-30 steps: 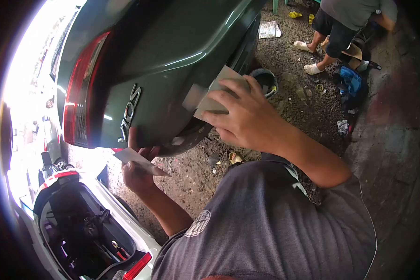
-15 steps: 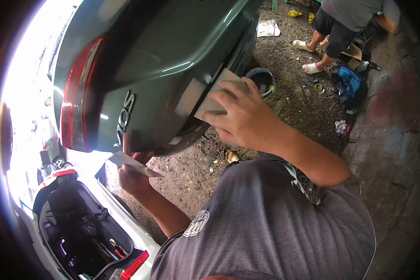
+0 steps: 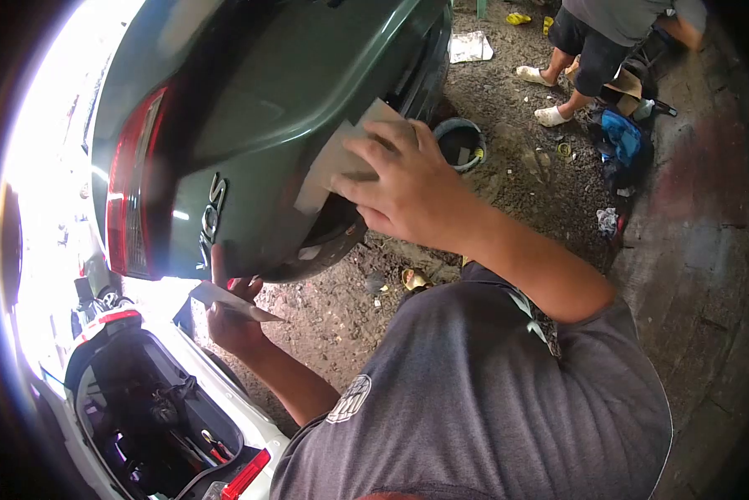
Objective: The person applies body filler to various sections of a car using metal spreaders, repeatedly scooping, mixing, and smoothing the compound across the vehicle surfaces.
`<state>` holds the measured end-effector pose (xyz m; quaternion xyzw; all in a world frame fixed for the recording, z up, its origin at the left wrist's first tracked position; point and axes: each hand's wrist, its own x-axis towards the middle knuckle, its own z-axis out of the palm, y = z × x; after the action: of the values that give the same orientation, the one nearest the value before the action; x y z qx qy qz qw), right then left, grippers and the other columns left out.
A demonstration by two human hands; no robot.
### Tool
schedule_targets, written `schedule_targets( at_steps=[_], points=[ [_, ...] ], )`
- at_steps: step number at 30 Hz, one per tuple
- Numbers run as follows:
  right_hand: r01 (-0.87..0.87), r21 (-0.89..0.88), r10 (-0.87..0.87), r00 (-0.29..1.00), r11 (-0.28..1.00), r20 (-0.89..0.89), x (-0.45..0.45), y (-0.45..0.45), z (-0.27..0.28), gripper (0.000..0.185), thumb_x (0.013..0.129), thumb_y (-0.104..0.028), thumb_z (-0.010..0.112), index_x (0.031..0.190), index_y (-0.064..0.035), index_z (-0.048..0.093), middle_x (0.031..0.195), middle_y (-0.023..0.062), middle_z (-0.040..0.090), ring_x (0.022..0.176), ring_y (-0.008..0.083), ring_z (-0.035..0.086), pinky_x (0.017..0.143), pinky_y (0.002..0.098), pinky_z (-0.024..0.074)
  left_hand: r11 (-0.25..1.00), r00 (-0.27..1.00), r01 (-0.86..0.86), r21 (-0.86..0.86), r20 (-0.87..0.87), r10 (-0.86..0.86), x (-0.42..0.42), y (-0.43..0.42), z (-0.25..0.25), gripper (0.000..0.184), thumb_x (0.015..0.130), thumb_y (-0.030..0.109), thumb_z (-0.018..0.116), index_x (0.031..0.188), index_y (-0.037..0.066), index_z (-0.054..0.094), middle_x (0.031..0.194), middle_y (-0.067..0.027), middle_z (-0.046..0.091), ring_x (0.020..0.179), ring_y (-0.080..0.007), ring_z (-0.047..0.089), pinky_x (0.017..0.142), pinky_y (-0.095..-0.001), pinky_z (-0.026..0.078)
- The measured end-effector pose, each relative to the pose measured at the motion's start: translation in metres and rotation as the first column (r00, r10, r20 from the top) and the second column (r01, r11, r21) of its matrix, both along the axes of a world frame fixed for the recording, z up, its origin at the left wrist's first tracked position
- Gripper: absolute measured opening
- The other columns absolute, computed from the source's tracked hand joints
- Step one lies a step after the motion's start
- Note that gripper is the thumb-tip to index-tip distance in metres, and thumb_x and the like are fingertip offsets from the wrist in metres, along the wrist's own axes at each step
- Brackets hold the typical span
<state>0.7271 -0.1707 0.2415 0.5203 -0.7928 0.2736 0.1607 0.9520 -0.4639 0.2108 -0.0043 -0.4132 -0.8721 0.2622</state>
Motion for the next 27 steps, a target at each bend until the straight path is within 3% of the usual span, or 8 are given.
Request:
schedule_targets(
  at_steps=[3,6,9,13,20,23,27],
  points=[
    [-0.018,0.050,0.015,0.999,0.999,0.051,0.003,0.019,-0.002,0.044,0.077,-0.021,0.074,0.120,-0.0189,0.067,0.133,0.0102,0.050,0.130,0.0325,0.044,0.106,0.0534,0.0370,0.998,0.999,0.017,-0.059,0.048,-0.015,-0.002,0.007,0.003,0.058,0.089,0.015,0.060,0.142,-0.004,0.044,0.160,-0.0329,0.005,0.108,-0.0415,0.066,0.090,-0.0607,0.057],
    [0.011,0.044,-0.012,1.000,0.999,0.027,-0.007,0.023,0.006,0.045,0.077,-0.021,0.074,0.122,-0.0191,0.066,0.134,0.0107,0.049,0.131,0.0332,0.043,0.107,0.0527,0.0367,0.998,0.997,-0.005,-0.060,0.075,0.010,0.000,0.007,0.002,0.058,0.088,0.015,0.061,0.140,-0.006,0.045,0.159,-0.0333,0.006,0.106,-0.0410,0.067,0.091,-0.0623,0.056],
    [0.032,0.009,-0.031,0.999,0.999,-0.011,-0.022,0.017,0.009,0.047,0.078,-0.022,0.074,0.125,-0.0199,0.064,0.135,0.0104,0.049,0.131,0.0340,0.043,0.108,0.0518,0.0365,1.000,0.994,-0.002,-0.027,0.113,0.005,0.000,0.010,0.006,0.070,0.087,0.016,0.062,0.147,-0.008,0.034,0.157,-0.0344,0.016,0.101,-0.0393,0.069,0.091,-0.0614,0.056],
    [0.030,0.019,-0.029,0.999,0.999,-0.024,-0.034,0.010,0.007,0.048,0.078,-0.023,0.075,0.125,-0.0207,0.064,0.135,0.0097,0.049,0.131,0.0334,0.043,0.107,0.0522,0.0364,0.997,0.989,-0.065,-0.030,0.130,0.069,0.005,0.002,-0.004,0.079,0.084,0.016,0.061,0.145,-0.018,0.023,0.152,-0.0393,0.022,0.107,-0.0437,0.066,0.087,-0.0623,0.057],
    [-0.004,0.019,0.004,1.000,1.000,-0.011,-0.029,0.017,-0.012,0.048,0.079,-0.024,0.075,0.126,-0.0227,0.064,0.134,0.0089,0.049,0.131,0.0320,0.043,0.107,0.0536,0.0361,0.989,0.985,-0.116,-0.094,0.114,0.126,0.000,0.007,-0.001,0.082,0.084,0.021,0.064,0.144,-0.019,0.024,0.152,-0.0395,0.024,0.108,-0.0478,0.064,0.085,-0.0616,0.058],
    [-0.003,0.112,-0.002,0.999,0.994,0.040,-0.028,0.035,-0.010,0.047,0.079,-0.023,0.076,0.124,-0.0220,0.065,0.135,0.0088,0.049,0.132,0.0331,0.042,0.107,0.0540,0.0365,0.988,0.978,-0.130,-0.079,0.155,0.141,0.007,-0.001,-0.011,0.081,0.084,0.022,0.064,0.143,-0.019,0.026,0.152,-0.0396,0.024,0.109,-0.0499,0.063,0.085,-0.0622,0.058],
    [0.041,0.028,-0.040,0.999,0.999,-0.022,-0.045,0.037,0.000,0.043,0.080,-0.025,0.076,0.122,-0.0216,0.066,0.134,0.0089,0.050,0.131,0.0326,0.043,0.108,0.0540,0.0362,0.984,0.969,-0.140,-0.110,0.190,0.159,0.002,0.005,-0.003,0.080,0.084,0.023,0.064,0.143,-0.018,0.028,0.151,-0.0388,0.026,0.108,-0.0504,0.064,0.086,-0.0631,0.057]
  ],
)
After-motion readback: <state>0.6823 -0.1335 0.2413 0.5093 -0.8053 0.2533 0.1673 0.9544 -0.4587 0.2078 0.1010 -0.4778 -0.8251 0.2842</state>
